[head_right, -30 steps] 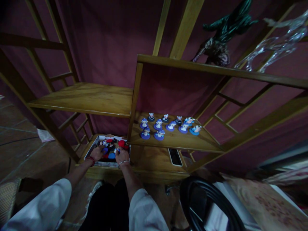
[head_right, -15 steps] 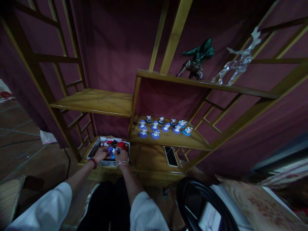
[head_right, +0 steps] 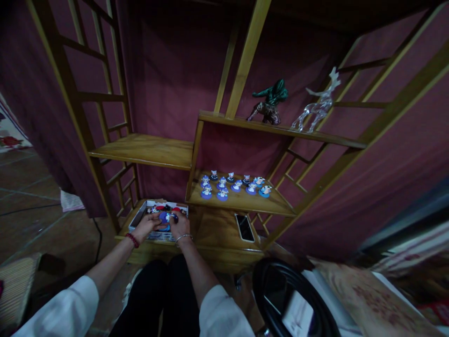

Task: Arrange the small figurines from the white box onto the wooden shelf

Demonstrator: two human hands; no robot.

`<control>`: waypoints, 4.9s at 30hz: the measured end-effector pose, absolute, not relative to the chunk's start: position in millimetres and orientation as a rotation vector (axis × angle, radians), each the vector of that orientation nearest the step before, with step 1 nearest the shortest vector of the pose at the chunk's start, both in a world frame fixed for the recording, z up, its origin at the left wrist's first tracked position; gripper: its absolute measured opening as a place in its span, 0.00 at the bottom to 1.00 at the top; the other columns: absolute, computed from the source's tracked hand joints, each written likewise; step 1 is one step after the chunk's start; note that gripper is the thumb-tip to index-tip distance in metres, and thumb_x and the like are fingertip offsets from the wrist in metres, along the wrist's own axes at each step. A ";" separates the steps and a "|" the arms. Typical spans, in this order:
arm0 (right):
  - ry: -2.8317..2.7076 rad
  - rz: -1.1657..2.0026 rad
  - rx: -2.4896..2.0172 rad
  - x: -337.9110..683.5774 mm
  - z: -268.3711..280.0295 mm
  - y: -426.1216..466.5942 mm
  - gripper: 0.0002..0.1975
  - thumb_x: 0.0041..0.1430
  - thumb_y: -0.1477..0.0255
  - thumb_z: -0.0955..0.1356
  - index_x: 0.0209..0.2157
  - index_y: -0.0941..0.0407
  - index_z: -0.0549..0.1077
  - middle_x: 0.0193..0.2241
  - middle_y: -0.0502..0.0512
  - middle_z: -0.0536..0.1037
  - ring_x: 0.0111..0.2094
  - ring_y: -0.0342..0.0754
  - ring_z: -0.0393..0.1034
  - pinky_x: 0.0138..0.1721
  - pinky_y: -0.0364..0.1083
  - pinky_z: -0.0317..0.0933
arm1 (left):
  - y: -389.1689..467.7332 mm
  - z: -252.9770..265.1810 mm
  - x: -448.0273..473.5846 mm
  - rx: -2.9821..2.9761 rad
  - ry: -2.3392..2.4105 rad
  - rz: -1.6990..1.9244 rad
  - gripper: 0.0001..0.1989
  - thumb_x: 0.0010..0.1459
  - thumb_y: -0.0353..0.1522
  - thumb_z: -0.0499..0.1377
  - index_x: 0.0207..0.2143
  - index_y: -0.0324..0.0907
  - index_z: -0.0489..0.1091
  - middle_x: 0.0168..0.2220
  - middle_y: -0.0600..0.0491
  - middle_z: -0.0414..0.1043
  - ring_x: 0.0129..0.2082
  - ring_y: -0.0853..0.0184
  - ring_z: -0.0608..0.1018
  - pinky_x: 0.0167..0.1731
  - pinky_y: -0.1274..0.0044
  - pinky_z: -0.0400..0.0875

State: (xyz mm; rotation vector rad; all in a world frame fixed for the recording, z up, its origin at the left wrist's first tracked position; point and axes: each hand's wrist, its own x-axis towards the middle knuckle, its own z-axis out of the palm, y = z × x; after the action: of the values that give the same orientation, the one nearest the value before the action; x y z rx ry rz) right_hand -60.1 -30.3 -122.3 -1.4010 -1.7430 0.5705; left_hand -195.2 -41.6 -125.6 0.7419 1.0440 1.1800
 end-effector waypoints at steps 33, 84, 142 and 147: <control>-1.760 0.744 -1.033 -15.9 -61.5 -72.3 0.14 0.49 0.72 0.64 0.40 0.53 0.68 0.38 0.50 0.73 0.37 0.43 0.68 0.41 0.44 0.62 | -97.1 -68.6 -170.9 0.983 0.757 1.232 0.29 0.43 0.35 0.63 0.49 0.38 0.63 0.41 0.46 0.70 0.37 0.63 0.74 0.38 0.73 0.67; -2.215 0.476 -0.788 6.3 -4.3 -88.4 0.12 0.54 0.72 0.63 0.41 0.50 0.70 0.39 0.50 0.74 0.42 0.43 0.67 0.45 0.44 0.60 | -111.0 -66.6 -154.7 0.864 0.577 1.273 0.14 0.46 0.34 0.61 0.36 0.36 0.71 0.35 0.49 0.72 0.33 0.67 0.73 0.40 0.73 0.66; -2.536 0.054 -1.176 4.0 15.4 -101.5 0.15 0.54 0.67 0.63 0.44 0.56 0.67 0.35 0.54 0.72 0.34 0.44 0.67 0.36 0.41 0.58 | -134.4 -61.9 -133.2 0.616 0.492 1.360 0.13 0.45 0.30 0.62 0.37 0.38 0.70 0.31 0.53 0.72 0.29 0.72 0.74 0.32 0.80 0.66; -2.497 0.040 -1.316 1.6 16.2 -105.2 0.15 0.54 0.65 0.62 0.44 0.54 0.67 0.35 0.54 0.72 0.33 0.44 0.67 0.34 0.42 0.58 | -132.8 -64.3 -130.1 0.603 0.531 1.385 0.14 0.44 0.30 0.62 0.37 0.39 0.70 0.33 0.53 0.73 0.30 0.72 0.74 0.33 0.80 0.67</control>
State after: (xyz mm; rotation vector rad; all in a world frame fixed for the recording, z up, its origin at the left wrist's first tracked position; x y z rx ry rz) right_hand 1.6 -105.2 16.2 -1.3163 -2.4971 0.0402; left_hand -130.1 -132.8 -64.3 0.6031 0.5309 1.3849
